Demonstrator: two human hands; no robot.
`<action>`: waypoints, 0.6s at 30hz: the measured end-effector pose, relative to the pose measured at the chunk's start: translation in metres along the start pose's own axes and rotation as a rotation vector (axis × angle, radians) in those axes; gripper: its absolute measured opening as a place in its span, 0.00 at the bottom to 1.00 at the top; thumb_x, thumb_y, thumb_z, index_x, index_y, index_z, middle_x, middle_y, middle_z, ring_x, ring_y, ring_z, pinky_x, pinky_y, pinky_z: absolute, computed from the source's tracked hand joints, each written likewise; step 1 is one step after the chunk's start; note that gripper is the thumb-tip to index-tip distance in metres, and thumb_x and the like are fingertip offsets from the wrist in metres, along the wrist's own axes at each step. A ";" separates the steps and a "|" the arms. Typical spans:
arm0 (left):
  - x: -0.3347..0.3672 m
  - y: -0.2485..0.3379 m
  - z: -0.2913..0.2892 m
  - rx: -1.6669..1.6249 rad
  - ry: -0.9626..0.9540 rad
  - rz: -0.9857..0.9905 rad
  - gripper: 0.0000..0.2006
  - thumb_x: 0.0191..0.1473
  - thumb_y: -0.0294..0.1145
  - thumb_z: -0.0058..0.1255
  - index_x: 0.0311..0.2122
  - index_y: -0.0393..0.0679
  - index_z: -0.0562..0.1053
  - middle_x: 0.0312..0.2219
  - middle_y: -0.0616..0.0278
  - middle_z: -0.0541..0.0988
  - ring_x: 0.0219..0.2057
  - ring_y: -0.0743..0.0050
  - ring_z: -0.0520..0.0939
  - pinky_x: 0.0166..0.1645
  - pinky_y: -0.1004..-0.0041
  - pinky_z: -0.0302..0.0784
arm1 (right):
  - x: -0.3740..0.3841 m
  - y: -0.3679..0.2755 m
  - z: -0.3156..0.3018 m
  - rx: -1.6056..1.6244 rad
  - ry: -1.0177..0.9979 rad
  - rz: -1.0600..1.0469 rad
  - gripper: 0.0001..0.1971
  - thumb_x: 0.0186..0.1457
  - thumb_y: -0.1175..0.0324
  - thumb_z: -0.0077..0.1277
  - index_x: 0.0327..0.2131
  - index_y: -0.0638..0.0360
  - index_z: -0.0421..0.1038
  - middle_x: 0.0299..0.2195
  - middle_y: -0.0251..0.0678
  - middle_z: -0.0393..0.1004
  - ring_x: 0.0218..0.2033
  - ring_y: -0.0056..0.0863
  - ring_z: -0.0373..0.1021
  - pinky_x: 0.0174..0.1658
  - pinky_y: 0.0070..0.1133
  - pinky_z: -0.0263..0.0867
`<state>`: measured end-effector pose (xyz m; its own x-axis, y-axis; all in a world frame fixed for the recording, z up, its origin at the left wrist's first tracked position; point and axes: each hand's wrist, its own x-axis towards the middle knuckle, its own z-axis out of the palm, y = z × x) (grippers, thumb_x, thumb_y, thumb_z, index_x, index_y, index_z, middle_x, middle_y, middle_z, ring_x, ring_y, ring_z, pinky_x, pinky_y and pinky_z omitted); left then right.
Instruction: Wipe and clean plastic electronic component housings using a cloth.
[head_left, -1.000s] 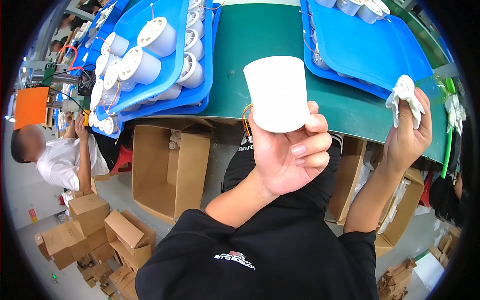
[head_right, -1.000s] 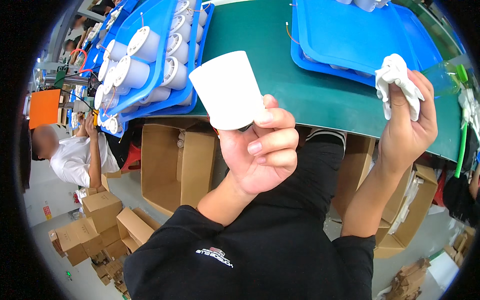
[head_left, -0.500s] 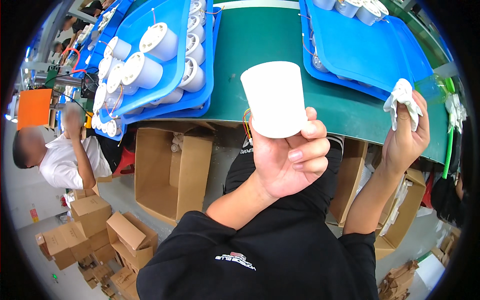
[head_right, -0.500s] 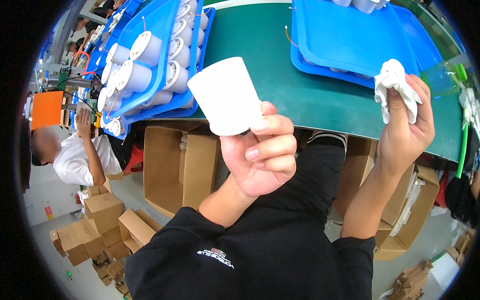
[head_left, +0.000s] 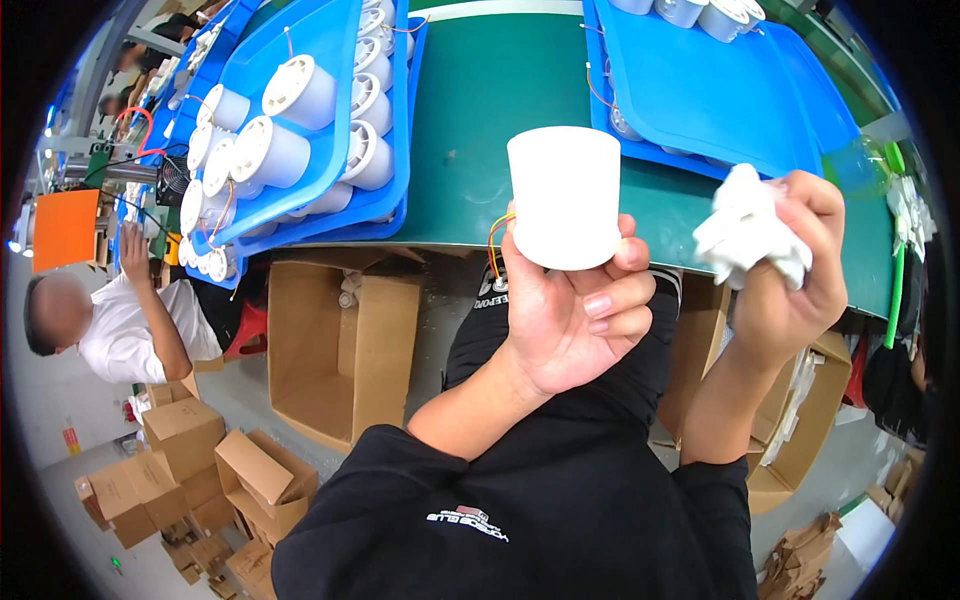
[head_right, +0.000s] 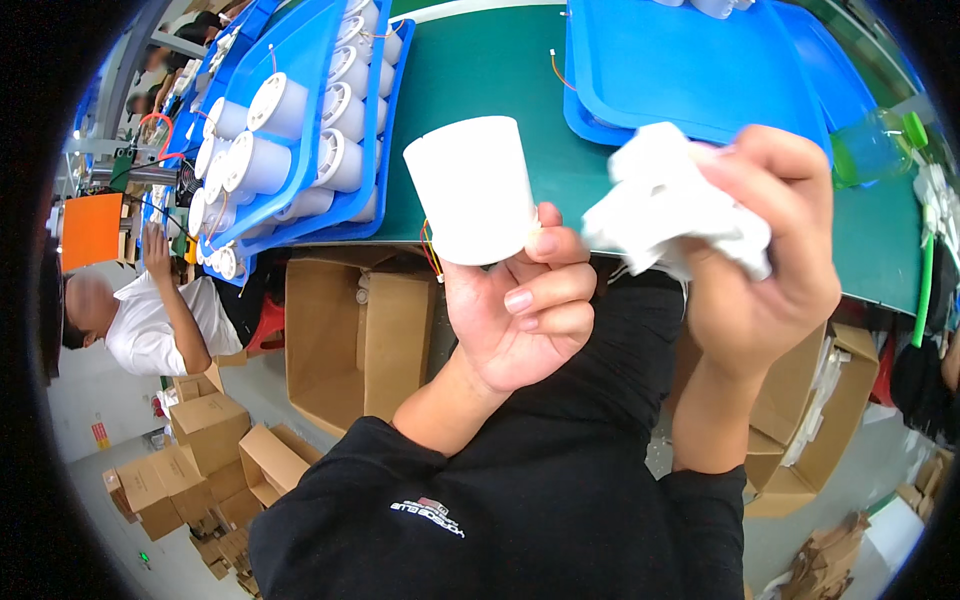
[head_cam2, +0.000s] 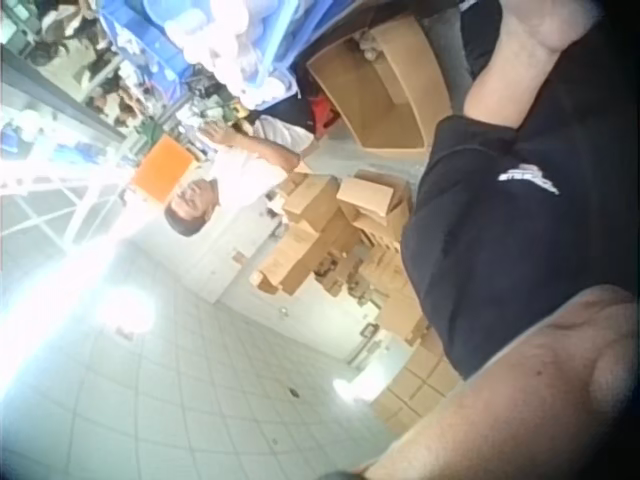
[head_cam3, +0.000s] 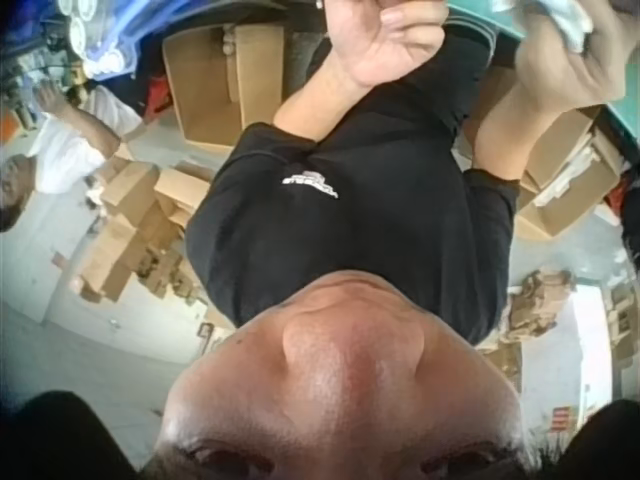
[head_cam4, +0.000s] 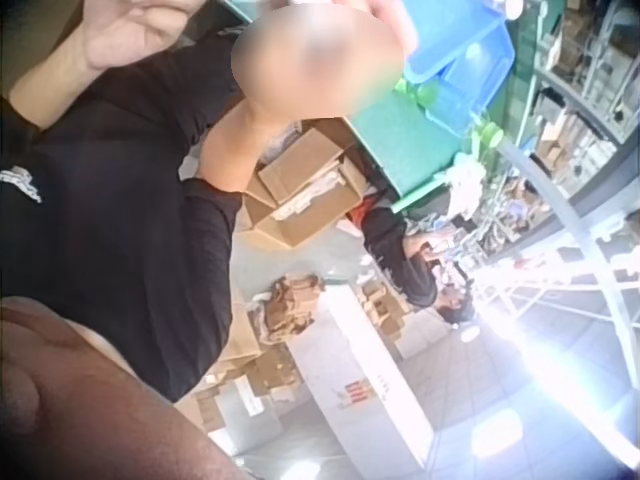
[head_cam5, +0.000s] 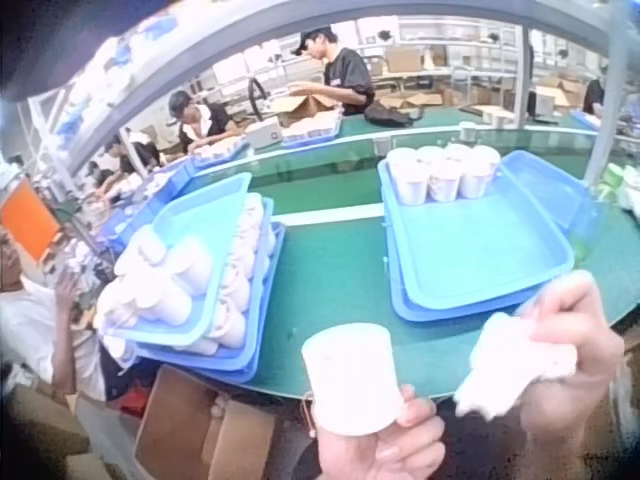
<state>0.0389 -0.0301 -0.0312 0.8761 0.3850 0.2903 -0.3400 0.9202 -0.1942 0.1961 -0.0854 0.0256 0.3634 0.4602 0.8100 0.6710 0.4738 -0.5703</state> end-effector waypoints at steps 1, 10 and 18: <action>0.001 -0.003 0.002 -0.033 0.046 0.028 0.34 0.53 0.65 0.39 0.50 0.43 0.67 0.38 0.67 0.72 0.25 0.85 0.67 0.26 0.81 0.61 | 0.005 -0.006 0.006 -0.019 -0.028 -0.074 0.20 0.30 0.86 0.53 0.34 0.66 0.74 0.32 0.41 0.68 0.31 0.27 0.66 0.34 0.18 0.62; 0.000 -0.015 0.013 0.034 0.287 0.093 0.37 0.50 0.72 0.34 0.47 0.45 0.67 0.34 0.65 0.71 0.23 0.82 0.65 0.26 0.83 0.61 | 0.028 -0.012 0.034 -0.060 -0.229 -0.373 0.17 0.29 0.76 0.58 0.31 0.62 0.77 0.28 0.37 0.68 0.26 0.26 0.66 0.26 0.17 0.61; -0.004 -0.010 0.000 -0.017 0.170 0.008 0.39 0.48 0.66 0.47 0.53 0.38 0.65 0.41 0.65 0.70 0.26 0.84 0.66 0.29 0.82 0.61 | 0.030 0.001 0.030 -0.230 -0.017 -0.067 0.15 0.38 0.86 0.59 0.35 0.65 0.76 0.33 0.36 0.70 0.30 0.21 0.67 0.30 0.15 0.63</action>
<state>0.0386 -0.0414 -0.0302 0.9191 0.3732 0.1259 -0.3427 0.9153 -0.2118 0.1885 -0.0488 0.0448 0.3034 0.4475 0.8412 0.8235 0.3211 -0.4678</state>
